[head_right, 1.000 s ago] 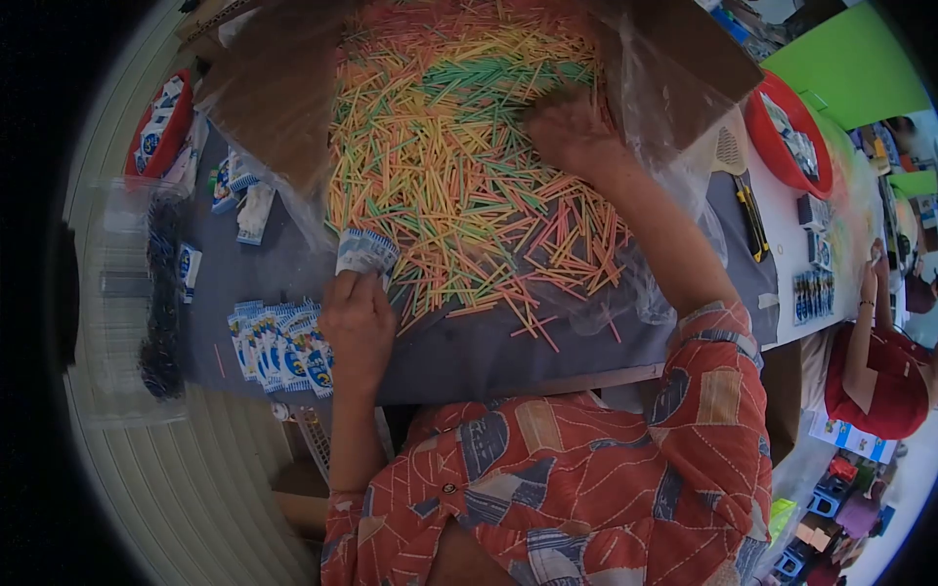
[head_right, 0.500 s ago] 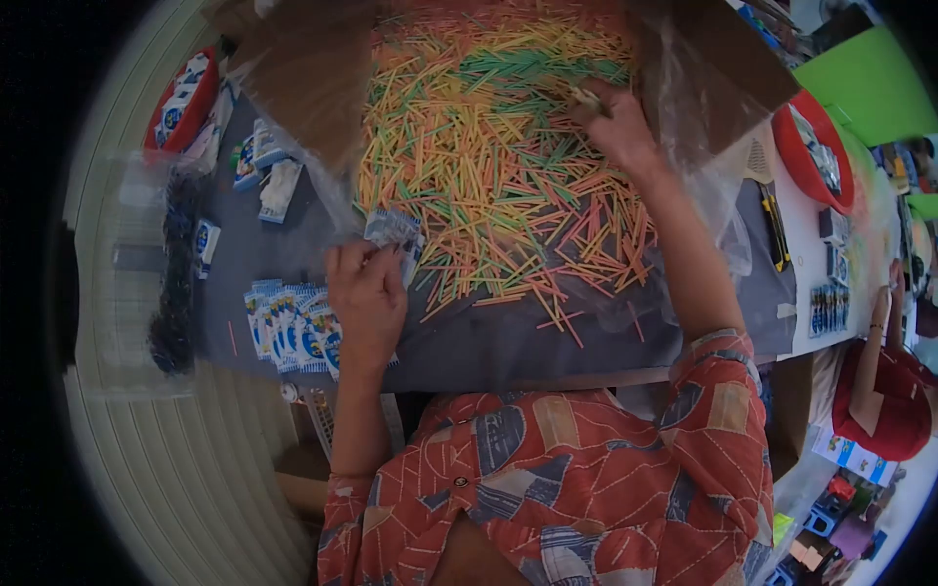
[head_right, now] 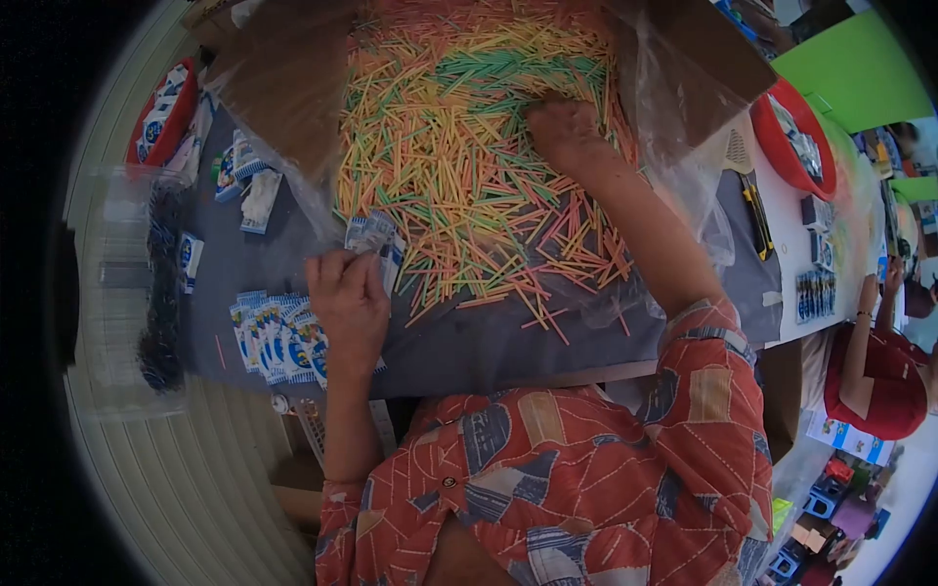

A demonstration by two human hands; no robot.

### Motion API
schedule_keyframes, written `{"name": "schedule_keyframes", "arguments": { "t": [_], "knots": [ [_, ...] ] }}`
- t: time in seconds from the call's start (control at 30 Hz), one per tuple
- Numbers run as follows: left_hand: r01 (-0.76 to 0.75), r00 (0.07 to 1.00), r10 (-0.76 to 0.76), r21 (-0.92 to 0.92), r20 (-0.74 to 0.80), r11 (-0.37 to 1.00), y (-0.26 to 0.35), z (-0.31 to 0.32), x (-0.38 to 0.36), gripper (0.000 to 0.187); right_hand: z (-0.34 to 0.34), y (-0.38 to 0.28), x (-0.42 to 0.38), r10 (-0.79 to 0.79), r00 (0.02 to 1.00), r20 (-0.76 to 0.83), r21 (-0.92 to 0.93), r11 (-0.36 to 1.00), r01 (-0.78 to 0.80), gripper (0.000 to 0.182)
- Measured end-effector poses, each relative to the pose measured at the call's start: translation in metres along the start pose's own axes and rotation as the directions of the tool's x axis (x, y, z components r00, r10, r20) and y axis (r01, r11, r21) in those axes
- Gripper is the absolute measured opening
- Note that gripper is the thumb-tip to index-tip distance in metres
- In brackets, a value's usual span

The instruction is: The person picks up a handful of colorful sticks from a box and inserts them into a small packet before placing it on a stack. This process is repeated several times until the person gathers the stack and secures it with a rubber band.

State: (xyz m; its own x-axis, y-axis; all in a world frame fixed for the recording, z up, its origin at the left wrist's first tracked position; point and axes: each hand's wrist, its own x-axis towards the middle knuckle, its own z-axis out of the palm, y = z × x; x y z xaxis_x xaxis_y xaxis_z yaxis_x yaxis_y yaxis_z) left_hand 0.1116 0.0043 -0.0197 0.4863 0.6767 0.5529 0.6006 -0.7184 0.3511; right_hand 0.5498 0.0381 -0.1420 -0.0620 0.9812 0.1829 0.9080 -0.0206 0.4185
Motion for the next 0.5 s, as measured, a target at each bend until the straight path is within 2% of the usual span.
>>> {"name": "schedule_keyframes", "arguments": {
  "t": [0.07, 0.17, 0.23, 0.27, 0.3, 0.33, 0.37, 0.4, 0.43, 0.47, 0.5],
  "knots": [
    [-0.004, 0.999, 0.001, 0.07, 0.041, 0.998, 0.001, 0.0, -0.005, 0.013, -0.026, -0.005, 0.004, 0.038, 0.999, -0.033, 0.065, 0.997, -0.036, 0.02],
    [0.03, 0.997, -0.034, 0.058, 0.074, 0.998, 0.003, 0.003, -0.013, 0.01, -0.105, -0.002, -0.007, 0.189, 0.98, -0.069, 0.239, 0.956, -0.168, 0.013],
    [0.021, 0.998, -0.024, 0.051, 0.064, 0.998, 0.006, -0.001, -0.01, 0.008, -0.124, 0.0, -0.01, 0.243, 0.968, -0.064, 0.297, 0.931, -0.214, 0.012],
    [0.013, 0.998, -0.017, 0.047, 0.066, 0.999, 0.005, -0.002, -0.008, 0.008, -0.129, 0.003, -0.011, 0.311, 0.948, -0.074, 0.641, 0.743, -0.193, 0.01],
    [0.09, 0.991, -0.087, -0.024, 0.104, 0.996, 0.0, -0.003, -0.007, 0.008, -0.134, 0.007, -0.013, 0.379, 0.923, -0.062, 0.885, 0.449, -0.125, 0.008],
    [0.168, 0.977, -0.153, -0.094, 0.148, 0.981, -0.003, -0.004, -0.004, 0.008, -0.138, 0.011, -0.017, 0.388, 0.919, -0.063, 0.881, 0.455, -0.131, 0.008],
    [0.16, 0.979, -0.144, -0.103, 0.146, 0.982, -0.006, -0.007, -0.001, 0.008, -0.144, 0.013, -0.023, 0.363, 0.925, 0.11, 0.991, 0.034, -0.131, 0.011],
    [0.287, 0.953, -0.244, -0.275, 0.182, 0.918, -0.008, -0.01, 0.002, 0.006, -0.149, 0.015, -0.028, 0.265, 0.931, 0.253, 0.909, -0.394, -0.135, 0.016],
    [0.406, 0.913, -0.333, -0.429, 0.237, 0.807, -0.009, -0.011, 0.005, 0.004, -0.155, 0.013, -0.032, 0.268, 0.93, 0.253, 0.912, -0.388, -0.136, 0.016],
    [0.407, 0.912, -0.334, -0.432, 0.236, 0.805, -0.01, -0.011, 0.006, 0.004, -0.16, 0.007, -0.035, 0.284, 0.917, 0.279, 0.916, -0.367, -0.165, 0.015],
    [0.296, 0.955, -0.276, -0.353, 0.106, 0.888, -0.011, -0.01, 0.008, 0.003, -0.165, -0.002, -0.037, 0.296, 0.905, 0.304, 0.917, -0.349, -0.194, 0.015]
  ]
}}
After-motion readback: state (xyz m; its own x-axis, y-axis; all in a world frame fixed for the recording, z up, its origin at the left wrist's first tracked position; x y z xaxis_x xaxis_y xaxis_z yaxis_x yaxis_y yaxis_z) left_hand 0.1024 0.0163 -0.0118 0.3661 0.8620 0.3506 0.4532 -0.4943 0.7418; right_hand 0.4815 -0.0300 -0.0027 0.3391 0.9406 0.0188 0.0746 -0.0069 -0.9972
